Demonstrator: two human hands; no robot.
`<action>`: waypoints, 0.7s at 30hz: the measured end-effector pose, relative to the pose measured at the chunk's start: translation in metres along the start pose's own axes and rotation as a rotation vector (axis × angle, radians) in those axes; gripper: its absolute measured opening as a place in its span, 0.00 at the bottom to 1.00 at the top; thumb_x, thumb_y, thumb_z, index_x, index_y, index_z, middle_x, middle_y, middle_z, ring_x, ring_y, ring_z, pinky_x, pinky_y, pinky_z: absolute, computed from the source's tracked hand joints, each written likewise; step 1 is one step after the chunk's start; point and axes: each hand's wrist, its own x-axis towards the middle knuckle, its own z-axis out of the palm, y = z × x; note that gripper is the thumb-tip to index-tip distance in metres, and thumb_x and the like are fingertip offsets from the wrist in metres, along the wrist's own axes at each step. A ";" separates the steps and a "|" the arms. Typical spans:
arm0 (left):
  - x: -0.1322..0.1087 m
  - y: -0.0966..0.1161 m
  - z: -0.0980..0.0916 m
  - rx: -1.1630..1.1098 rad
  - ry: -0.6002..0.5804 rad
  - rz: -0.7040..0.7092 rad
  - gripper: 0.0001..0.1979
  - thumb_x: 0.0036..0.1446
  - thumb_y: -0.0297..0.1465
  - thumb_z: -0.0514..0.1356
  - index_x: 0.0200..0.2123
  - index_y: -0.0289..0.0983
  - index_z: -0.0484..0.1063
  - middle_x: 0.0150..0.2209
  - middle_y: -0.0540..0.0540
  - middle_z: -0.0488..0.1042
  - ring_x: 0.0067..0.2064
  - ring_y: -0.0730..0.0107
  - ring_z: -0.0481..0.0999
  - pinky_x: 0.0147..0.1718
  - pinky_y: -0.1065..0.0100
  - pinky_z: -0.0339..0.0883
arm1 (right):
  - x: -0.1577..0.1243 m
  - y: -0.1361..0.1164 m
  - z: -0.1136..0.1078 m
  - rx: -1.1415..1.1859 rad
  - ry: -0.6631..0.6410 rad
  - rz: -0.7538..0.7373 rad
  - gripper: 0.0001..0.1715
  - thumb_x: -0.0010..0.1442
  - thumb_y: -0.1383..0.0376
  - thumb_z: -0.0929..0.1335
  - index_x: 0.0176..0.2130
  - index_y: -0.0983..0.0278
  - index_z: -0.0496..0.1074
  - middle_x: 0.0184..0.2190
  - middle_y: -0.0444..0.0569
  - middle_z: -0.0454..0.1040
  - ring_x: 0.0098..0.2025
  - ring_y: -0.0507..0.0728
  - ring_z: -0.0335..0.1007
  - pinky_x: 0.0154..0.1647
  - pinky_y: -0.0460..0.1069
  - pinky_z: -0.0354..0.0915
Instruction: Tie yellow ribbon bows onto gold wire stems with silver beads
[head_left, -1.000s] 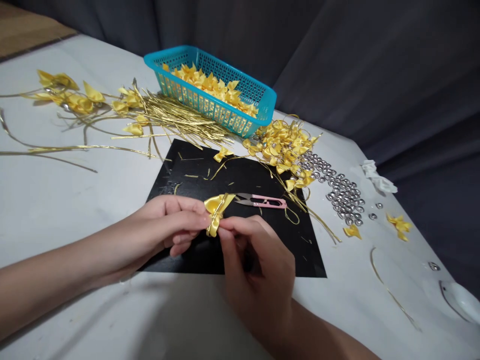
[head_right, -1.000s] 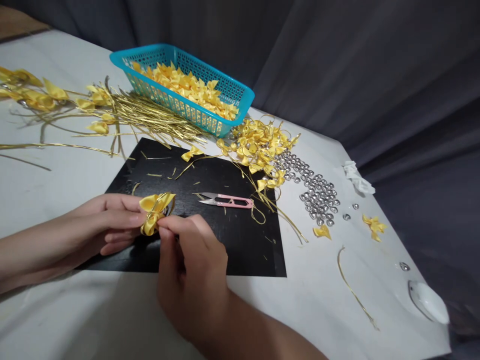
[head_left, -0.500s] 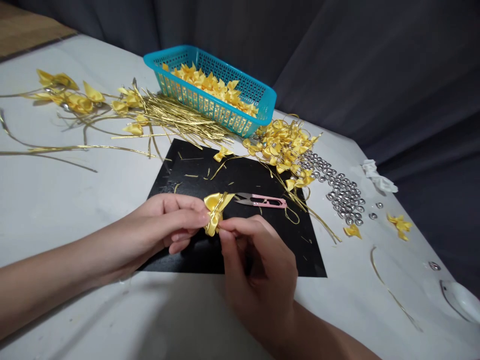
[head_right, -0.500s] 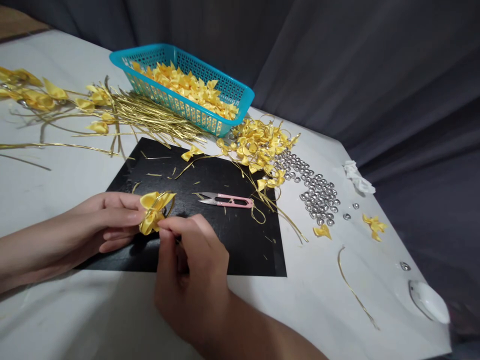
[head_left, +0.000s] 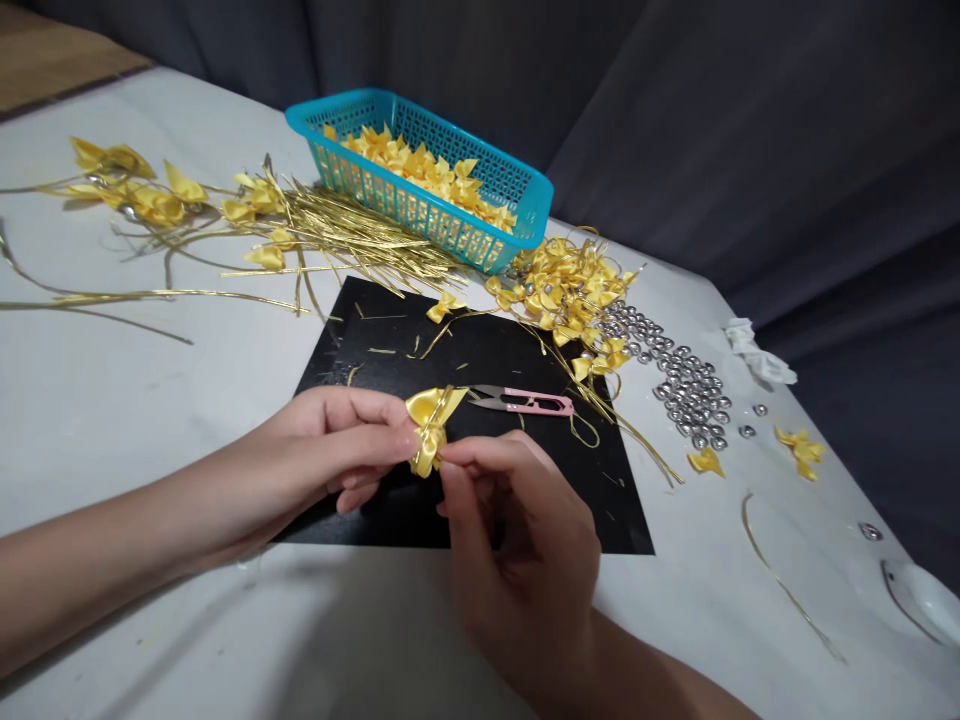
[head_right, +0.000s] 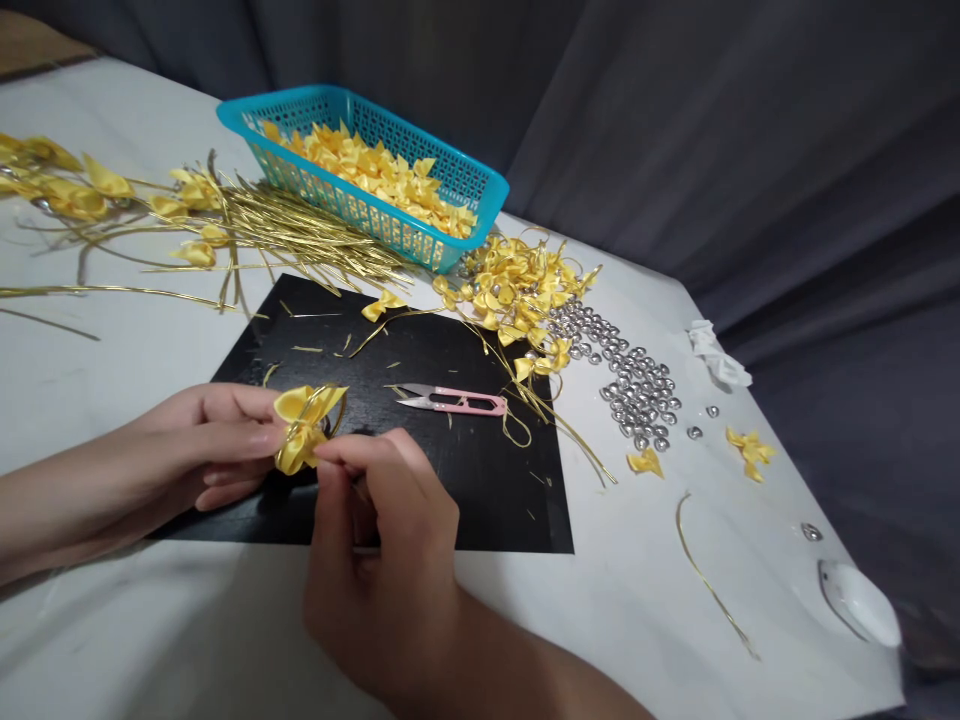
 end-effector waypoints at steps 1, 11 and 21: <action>0.000 0.000 0.000 0.010 -0.001 0.011 0.09 0.45 0.32 0.64 0.20 0.35 0.70 0.14 0.58 0.57 0.17 0.83 0.49 0.14 0.79 0.42 | 0.000 0.000 0.000 0.002 0.001 -0.001 0.08 0.58 0.76 0.64 0.36 0.66 0.69 0.24 0.42 0.66 0.21 0.46 0.60 0.18 0.42 0.57; 0.001 -0.003 -0.002 0.102 0.002 0.046 0.09 0.47 0.34 0.63 0.22 0.35 0.70 0.14 0.58 0.59 0.17 0.82 0.50 0.14 0.78 0.42 | -0.005 -0.001 0.003 0.075 -0.005 0.074 0.08 0.59 0.75 0.64 0.36 0.65 0.70 0.25 0.43 0.66 0.22 0.47 0.63 0.19 0.42 0.61; 0.001 -0.003 -0.002 0.063 -0.005 0.077 0.08 0.46 0.33 0.64 0.22 0.35 0.71 0.15 0.59 0.60 0.16 0.83 0.50 0.14 0.79 0.44 | -0.004 -0.001 0.001 0.066 -0.017 0.096 0.07 0.59 0.75 0.64 0.35 0.64 0.70 0.24 0.42 0.66 0.22 0.46 0.63 0.18 0.42 0.60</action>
